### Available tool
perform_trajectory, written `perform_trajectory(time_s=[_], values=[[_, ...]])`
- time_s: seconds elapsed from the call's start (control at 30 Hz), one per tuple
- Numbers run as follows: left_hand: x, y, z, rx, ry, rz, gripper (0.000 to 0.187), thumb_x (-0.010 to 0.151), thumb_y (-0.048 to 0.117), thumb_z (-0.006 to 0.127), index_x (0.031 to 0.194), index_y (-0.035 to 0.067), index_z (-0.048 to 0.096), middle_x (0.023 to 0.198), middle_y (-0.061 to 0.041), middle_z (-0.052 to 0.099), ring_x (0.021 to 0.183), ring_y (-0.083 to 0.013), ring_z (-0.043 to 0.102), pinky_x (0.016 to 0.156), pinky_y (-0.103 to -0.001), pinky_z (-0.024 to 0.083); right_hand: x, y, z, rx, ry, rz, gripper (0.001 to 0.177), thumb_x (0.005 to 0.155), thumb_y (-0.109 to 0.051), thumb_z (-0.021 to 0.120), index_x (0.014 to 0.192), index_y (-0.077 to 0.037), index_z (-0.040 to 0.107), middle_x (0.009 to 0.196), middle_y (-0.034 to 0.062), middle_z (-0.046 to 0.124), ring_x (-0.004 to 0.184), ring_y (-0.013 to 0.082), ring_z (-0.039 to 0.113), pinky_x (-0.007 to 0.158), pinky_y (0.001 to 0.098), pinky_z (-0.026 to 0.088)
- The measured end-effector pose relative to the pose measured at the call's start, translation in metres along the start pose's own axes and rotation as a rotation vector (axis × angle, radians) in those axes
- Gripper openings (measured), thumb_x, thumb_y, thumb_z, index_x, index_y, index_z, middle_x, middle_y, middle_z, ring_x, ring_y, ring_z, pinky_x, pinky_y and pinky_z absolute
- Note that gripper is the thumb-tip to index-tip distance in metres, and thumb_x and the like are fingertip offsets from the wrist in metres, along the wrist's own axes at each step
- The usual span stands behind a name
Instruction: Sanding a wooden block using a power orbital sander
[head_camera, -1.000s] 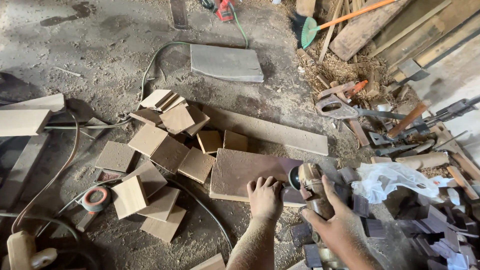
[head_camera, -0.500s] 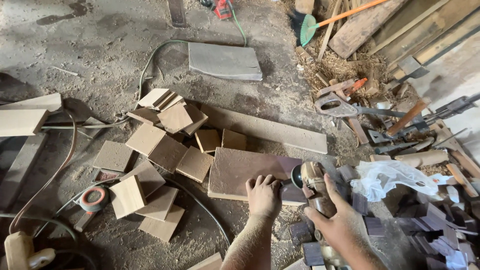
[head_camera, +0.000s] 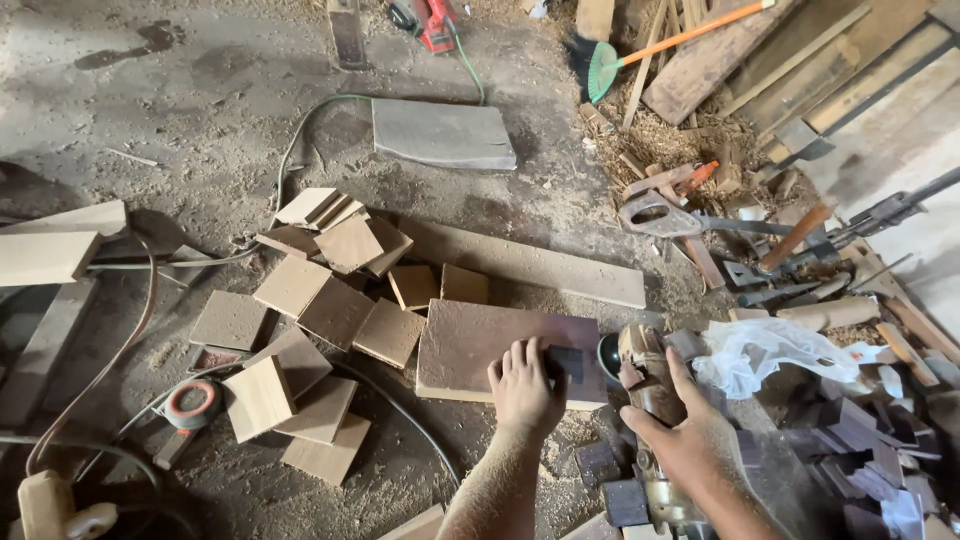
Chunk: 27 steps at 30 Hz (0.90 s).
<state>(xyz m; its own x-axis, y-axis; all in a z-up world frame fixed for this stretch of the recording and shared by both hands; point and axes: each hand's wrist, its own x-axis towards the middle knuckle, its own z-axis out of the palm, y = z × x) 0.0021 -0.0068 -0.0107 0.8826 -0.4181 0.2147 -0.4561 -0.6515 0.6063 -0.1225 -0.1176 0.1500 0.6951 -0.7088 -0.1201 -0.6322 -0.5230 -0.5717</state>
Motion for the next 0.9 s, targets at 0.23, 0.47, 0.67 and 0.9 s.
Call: perform_trajectory(time_s=[0.23, 0.47, 0.67, 0.9], values=[[-0.029, 0.000, -0.009, 0.069, 0.013, 0.142, 0.036, 0.099, 0.022, 0.052, 0.131, 0.008, 0.060, 0.146, -0.021, 0.050, 0.133, -0.0339, 0.048, 0.112, -0.059, 0.033, 0.005, 0.007, 0.019, 0.084, 0.005, -0.067, 0.102, 0.070, -0.019, 0.081, 0.160, -0.012, 0.033, 0.155, 0.0150, 0.049, 0.129, 0.0284, 0.060, 0.101, 0.0387, 0.053], [-0.057, -0.006, 0.017, 0.214, 0.010, 0.274, 0.076, 0.098, 0.047, 0.057, 0.162, 0.014, 0.029, 0.164, -0.020, 0.032, 0.144, -0.0404, 0.036, 0.117, -0.071, 0.020, 0.002, -0.009, 0.038, 0.191, 0.022, 0.008, 0.110, 0.070, -0.009, 0.080, 0.165, -0.015, 0.027, 0.114, 0.0212, 0.074, 0.071, 0.0255, 0.072, 0.050, 0.0296, 0.056], [-0.061, 0.004, 0.012, 0.137, -0.030, 0.205, 0.074, 0.101, 0.048, 0.045, 0.160, 0.007, 0.028, 0.166, -0.029, 0.020, 0.152, -0.0433, 0.017, 0.121, -0.069, -0.001, -0.004, -0.022, 0.040, 0.126, 0.020, -0.001, 0.106, 0.072, -0.014, 0.079, 0.165, -0.012, 0.027, 0.108, 0.0181, 0.076, 0.064, 0.0226, 0.070, 0.048, 0.0298, 0.052], [-0.058, 0.014, -0.010, 0.088, -0.085, 0.154, 0.068, 0.098, 0.039, 0.052, 0.155, 0.005, 0.038, 0.155, -0.029, 0.034, 0.145, -0.0445, 0.027, 0.119, -0.073, 0.005, 0.002, -0.013, 0.049, 0.141, 0.030, -0.040, 0.108, 0.070, -0.010, 0.079, 0.165, -0.013, 0.027, 0.122, 0.0187, 0.069, 0.083, 0.0248, 0.070, 0.063, 0.0323, 0.056]])
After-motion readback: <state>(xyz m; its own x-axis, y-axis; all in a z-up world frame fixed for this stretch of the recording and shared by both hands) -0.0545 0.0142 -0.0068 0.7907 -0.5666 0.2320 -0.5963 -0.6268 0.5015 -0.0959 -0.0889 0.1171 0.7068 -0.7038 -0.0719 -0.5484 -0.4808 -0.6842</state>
